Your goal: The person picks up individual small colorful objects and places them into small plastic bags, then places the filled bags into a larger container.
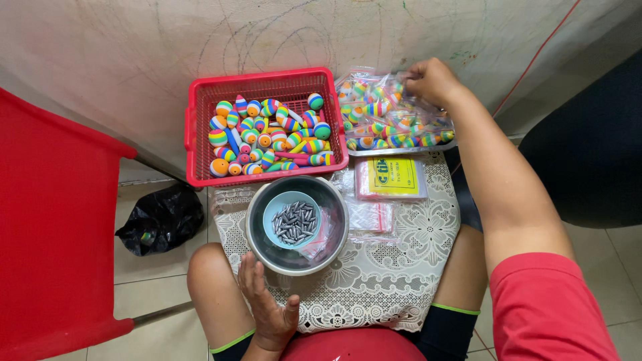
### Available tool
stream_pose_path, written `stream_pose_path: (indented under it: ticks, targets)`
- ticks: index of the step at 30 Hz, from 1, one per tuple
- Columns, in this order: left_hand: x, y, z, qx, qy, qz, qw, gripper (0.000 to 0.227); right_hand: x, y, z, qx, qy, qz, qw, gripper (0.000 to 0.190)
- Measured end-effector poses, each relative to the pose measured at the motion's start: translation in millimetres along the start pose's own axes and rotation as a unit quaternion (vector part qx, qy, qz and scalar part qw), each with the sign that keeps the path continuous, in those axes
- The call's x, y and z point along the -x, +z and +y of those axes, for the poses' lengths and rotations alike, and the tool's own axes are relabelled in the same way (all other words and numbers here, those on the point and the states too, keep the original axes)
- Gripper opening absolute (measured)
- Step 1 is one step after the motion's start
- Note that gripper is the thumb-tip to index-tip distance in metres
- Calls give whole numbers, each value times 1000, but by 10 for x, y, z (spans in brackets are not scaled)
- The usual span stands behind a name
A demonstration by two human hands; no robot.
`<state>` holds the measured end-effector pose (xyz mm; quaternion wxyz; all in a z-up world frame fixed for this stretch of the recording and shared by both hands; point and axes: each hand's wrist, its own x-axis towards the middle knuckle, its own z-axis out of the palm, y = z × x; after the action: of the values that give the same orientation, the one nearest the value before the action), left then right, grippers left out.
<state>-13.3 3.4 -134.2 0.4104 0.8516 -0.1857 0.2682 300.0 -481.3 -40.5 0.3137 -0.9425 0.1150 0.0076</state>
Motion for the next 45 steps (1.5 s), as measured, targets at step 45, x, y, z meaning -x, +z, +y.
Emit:
stream_pose_path:
  ticks: [45]
  targets:
    - [-37,27,-8,13,9,21,1000,94,2337,445,-1184,17,-412,217,885,44]
